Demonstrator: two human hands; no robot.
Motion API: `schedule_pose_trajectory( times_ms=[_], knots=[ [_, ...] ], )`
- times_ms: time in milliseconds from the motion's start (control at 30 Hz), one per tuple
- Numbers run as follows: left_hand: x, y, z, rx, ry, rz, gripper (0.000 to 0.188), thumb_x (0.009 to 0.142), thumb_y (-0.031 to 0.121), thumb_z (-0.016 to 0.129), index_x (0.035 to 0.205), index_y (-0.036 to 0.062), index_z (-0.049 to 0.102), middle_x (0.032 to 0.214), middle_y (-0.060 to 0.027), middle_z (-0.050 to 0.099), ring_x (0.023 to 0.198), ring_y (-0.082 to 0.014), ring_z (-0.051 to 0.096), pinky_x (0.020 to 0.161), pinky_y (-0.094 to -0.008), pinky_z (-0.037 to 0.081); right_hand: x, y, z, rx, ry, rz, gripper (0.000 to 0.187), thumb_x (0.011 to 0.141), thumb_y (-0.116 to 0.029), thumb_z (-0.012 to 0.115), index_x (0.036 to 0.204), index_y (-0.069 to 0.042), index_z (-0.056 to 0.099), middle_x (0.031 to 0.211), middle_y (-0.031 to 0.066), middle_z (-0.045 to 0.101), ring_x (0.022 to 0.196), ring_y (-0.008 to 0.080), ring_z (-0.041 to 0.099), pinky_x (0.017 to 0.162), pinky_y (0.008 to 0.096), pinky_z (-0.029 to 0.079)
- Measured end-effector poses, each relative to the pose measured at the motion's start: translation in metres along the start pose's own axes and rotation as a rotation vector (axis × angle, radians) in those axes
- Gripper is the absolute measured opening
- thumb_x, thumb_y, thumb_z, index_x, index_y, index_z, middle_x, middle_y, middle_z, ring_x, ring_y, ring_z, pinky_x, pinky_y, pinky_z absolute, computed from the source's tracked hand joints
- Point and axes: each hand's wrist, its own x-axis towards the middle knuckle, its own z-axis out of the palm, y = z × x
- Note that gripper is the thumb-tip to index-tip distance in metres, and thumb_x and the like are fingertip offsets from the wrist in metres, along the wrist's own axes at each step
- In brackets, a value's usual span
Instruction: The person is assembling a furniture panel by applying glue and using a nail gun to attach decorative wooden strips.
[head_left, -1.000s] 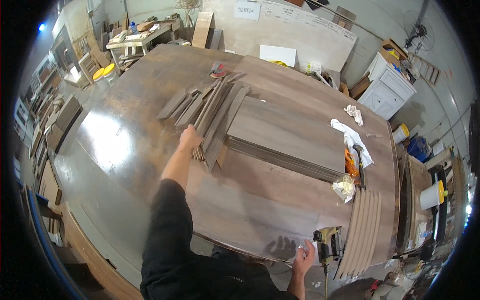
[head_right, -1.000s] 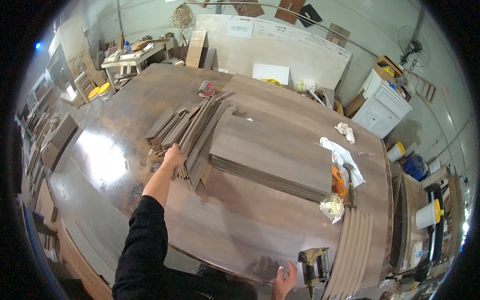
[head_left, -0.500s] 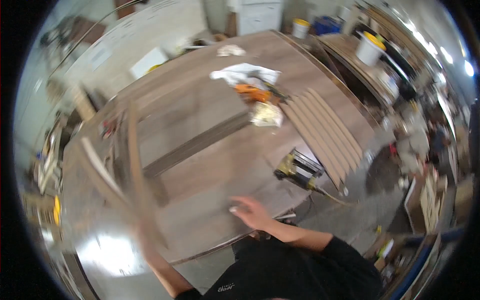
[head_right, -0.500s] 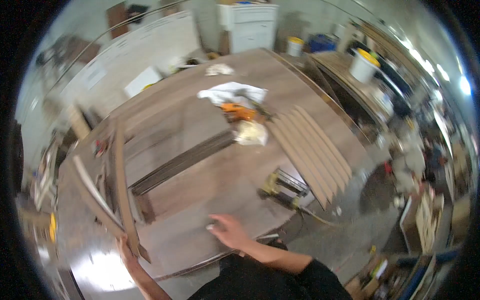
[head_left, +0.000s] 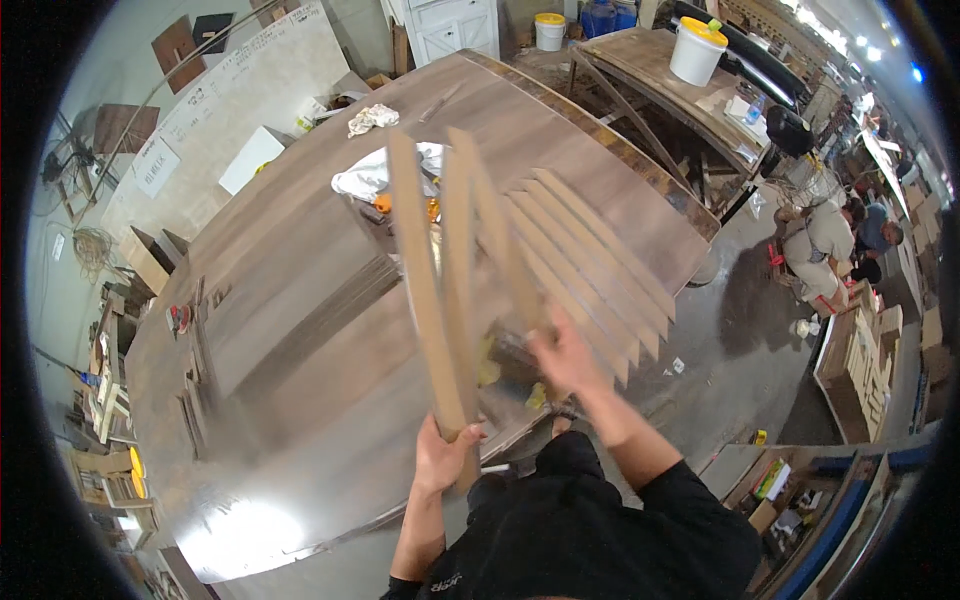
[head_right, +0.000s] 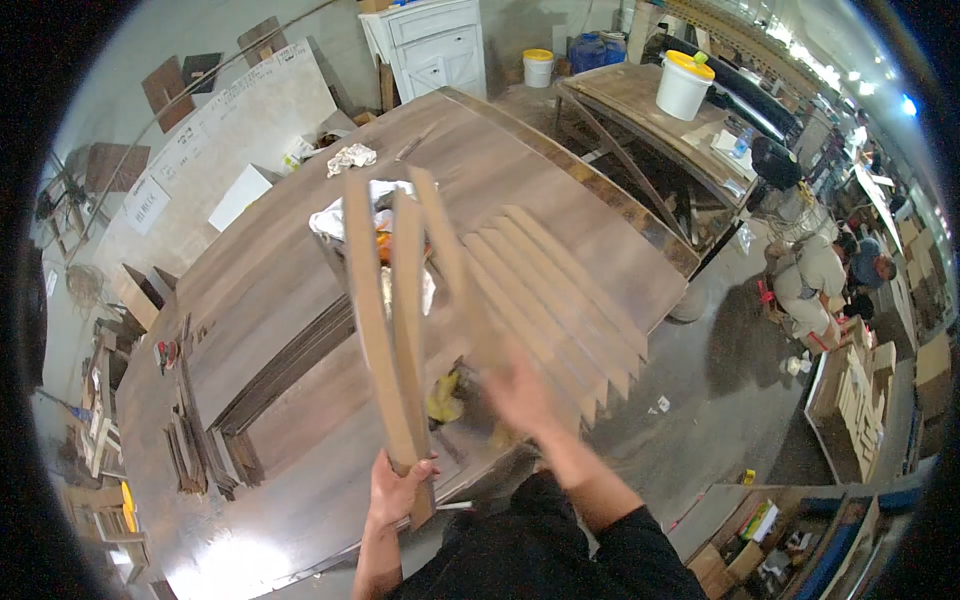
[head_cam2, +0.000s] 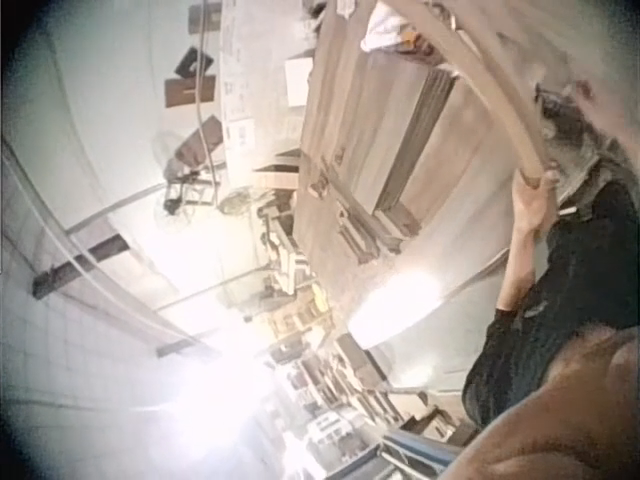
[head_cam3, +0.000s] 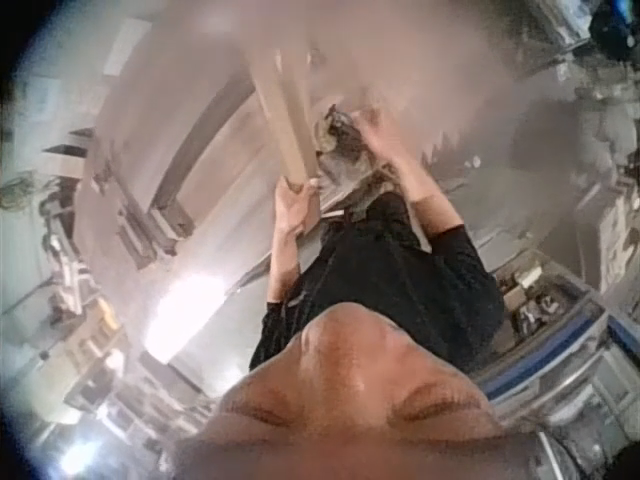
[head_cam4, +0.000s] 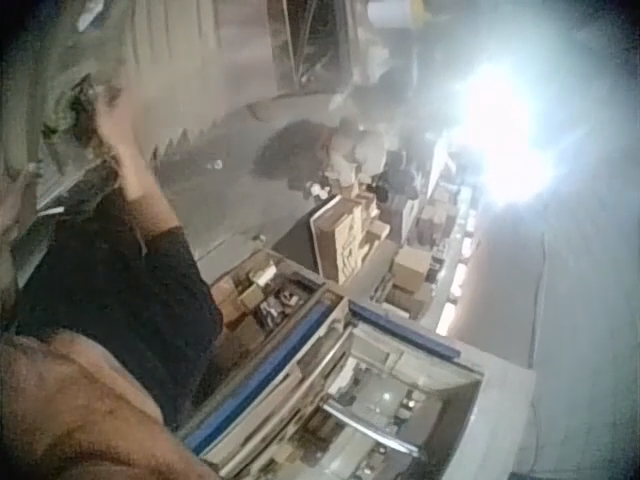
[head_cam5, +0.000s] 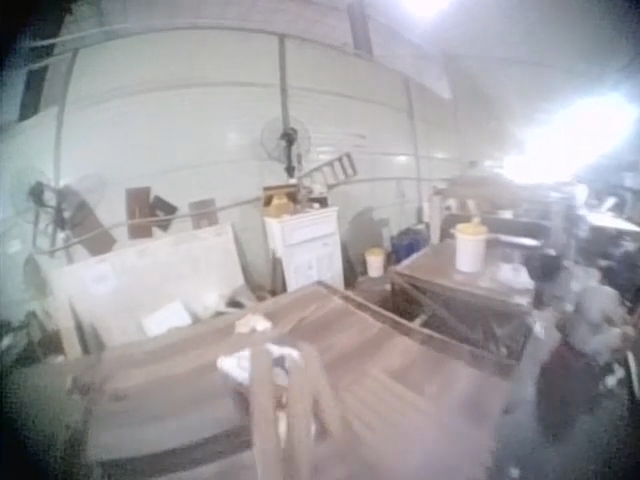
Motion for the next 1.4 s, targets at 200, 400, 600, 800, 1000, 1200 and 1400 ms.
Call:
schedule_pose_trajectory(
  times_ms=[200,400,600,800,1000,1200,1400],
  knots=[
    [0.073,0.017,0.115,0.023,-0.144,-0.004,0.036,0.094,0.003,0.065,0.126,-0.0053,0.05,0.111,-0.0142,0.069,0.095,-0.0203,0.07,0.084,-0.0343,0.057,0.117,0.16,-0.203,-0.438,0.088,0.218,0.059,0.091,-0.043,0.064,0.144,-0.018,0.053,0.11,0.0173,0.071,0.102,0.0348,0.067,0.089,0.0451,0.052],
    [0.121,0.034,0.202,0.218,-0.178,0.014,0.036,0.094,0.011,0.067,0.125,-0.0024,0.055,0.113,-0.0114,0.07,0.101,-0.018,0.068,0.09,-0.034,0.053,0.175,0.212,-0.232,-0.759,-0.033,-0.091,0.05,0.088,-0.039,0.067,0.133,-0.016,0.064,0.117,0.0151,0.063,0.109,0.0358,0.059,0.094,0.0474,0.048],
    [0.157,0.028,0.253,0.246,-0.233,-0.048,0.039,0.095,0.016,0.068,0.127,-0.0022,0.055,0.117,-0.0123,0.07,0.102,-0.0183,0.068,0.09,-0.0337,0.053,0.175,0.213,-0.188,-0.642,-0.003,-0.061,0.05,0.092,-0.032,0.063,0.137,-0.013,0.058,0.128,0.0151,0.057,0.118,0.0356,0.051,0.098,0.0486,0.043],
    [0.188,0.003,0.313,0.102,-0.266,0.113,0.033,0.102,0.021,0.059,0.124,-0.0028,0.055,0.104,-0.0075,0.068,0.095,-0.0145,0.064,0.085,-0.0304,0.051,0.154,0.176,-0.182,0.351,-0.011,0.265,0.042,0.104,-0.016,0.05,0.143,-0.001,0.051,0.136,0.0119,0.058,0.126,0.025,0.053,0.11,0.0376,0.038],
    [0.204,-0.012,0.343,0.2,-0.123,-0.157,0.032,0.106,0.03,0.051,0.114,-0.0005,0.058,0.09,-0.0019,0.06,0.08,-0.0112,0.052,0.073,-0.0285,0.045,0.183,0.147,-0.199,0.772,0.027,0.424,0.041,0.103,-0.013,0.048,0.142,0.0,0.053,0.119,0.0099,0.064,0.106,0.0185,0.062,0.094,0.0314,0.049],
    [0.222,-0.021,0.356,0.012,-0.055,-0.204,0.031,0.106,0.03,0.052,0.114,0.0007,0.059,0.089,0.0007,0.057,0.082,-0.0092,0.05,0.074,-0.0268,0.043,0.221,0.215,-0.194,0.253,-0.143,0.225,0.047,0.093,-0.01,0.059,0.139,-0.003,0.057,0.11,0.0135,0.067,0.099,0.0209,0.063,0.09,0.0327,0.048],
    [0.219,-0.035,0.35,-0.171,0.058,-0.141,0.028,0.106,0.024,0.053,0.122,0.0021,0.058,0.092,0.0021,0.058,0.084,-0.0078,0.051,0.076,-0.0269,0.044,0.277,0.264,-0.241,-0.36,0.0,-0.039,0.042,0.087,-0.007,0.058,0.128,-0.014,0.066,0.115,0.0235,0.064,0.107,0.0429,0.06,0.096,0.0452,0.048]
  ],
)
